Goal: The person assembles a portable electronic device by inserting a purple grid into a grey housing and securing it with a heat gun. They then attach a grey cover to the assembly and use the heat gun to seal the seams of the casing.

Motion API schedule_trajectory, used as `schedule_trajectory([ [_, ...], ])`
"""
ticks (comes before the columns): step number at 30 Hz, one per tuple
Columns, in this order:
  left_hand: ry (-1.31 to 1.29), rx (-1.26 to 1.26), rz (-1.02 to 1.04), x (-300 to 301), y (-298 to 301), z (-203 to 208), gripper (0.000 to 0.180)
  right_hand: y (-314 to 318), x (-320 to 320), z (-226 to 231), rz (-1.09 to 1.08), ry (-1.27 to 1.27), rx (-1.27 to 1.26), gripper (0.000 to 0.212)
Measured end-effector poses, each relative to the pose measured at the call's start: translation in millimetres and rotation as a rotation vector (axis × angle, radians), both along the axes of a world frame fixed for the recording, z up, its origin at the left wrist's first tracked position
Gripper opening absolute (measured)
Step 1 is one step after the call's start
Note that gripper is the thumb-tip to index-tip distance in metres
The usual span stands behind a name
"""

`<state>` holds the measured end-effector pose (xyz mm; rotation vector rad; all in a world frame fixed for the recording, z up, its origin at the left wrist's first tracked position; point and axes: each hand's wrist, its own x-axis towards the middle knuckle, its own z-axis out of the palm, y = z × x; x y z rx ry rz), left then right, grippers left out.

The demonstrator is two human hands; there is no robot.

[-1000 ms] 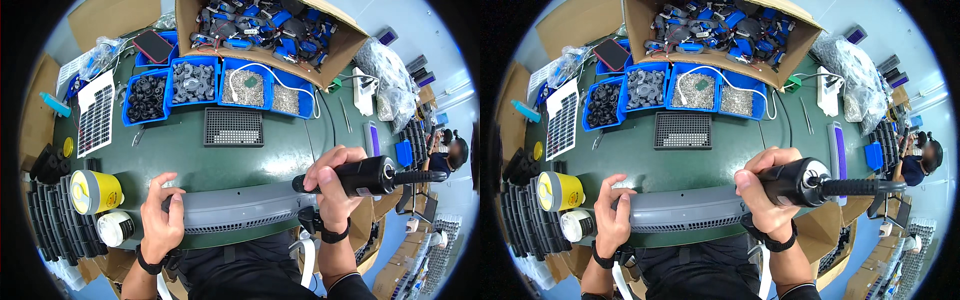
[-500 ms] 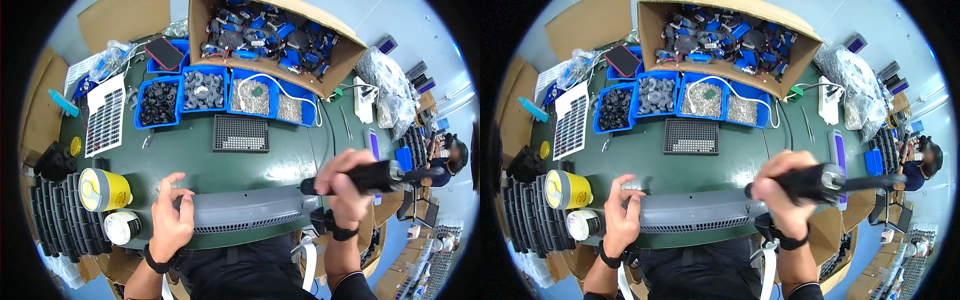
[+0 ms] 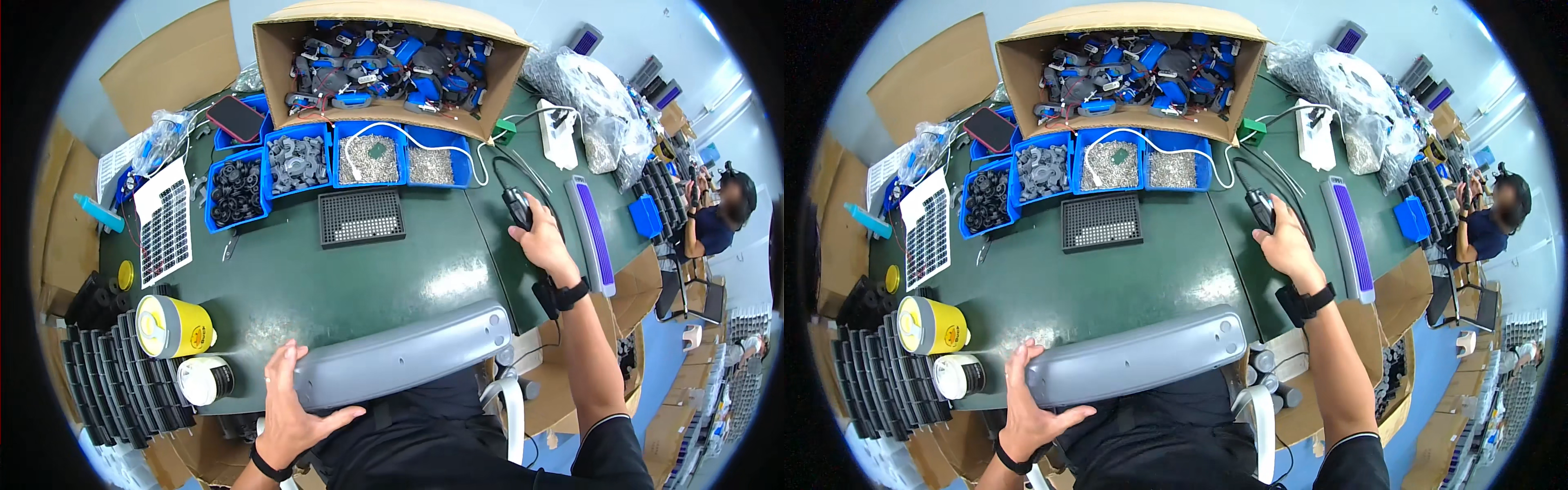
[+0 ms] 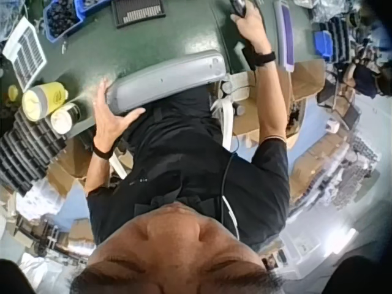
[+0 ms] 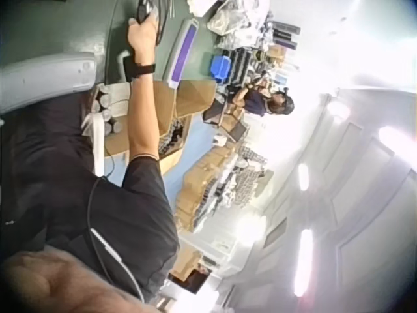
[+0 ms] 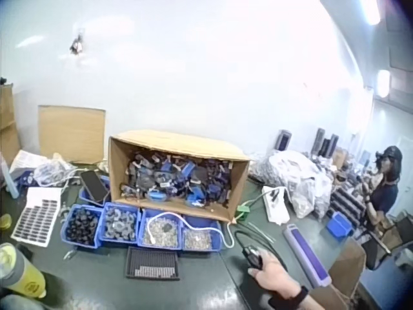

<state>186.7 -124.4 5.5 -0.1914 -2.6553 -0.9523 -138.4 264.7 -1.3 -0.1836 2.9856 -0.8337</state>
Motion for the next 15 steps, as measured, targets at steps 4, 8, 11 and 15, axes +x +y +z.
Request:
schedule_trajectory([
  [4,-0.022,-0.093,-0.023,15,-2,-4,0.132,-13,-1,-6,0.06,0.018,0.157,0.084],
  [8,0.0,-0.106,-0.081,18,-10,-9,0.133,-6,1,-7,0.286,0.11,0.104,0.081],
  [11,-0.035,-0.098,-0.081,22,-12,-9,0.141,-9,40,8,0.372,0.147,0.168,0.078],
  [15,-0.029,-0.064,-0.113,26,-17,-11,0.136,-20,117,23,0.442,0.041,-0.295,0.052],
])
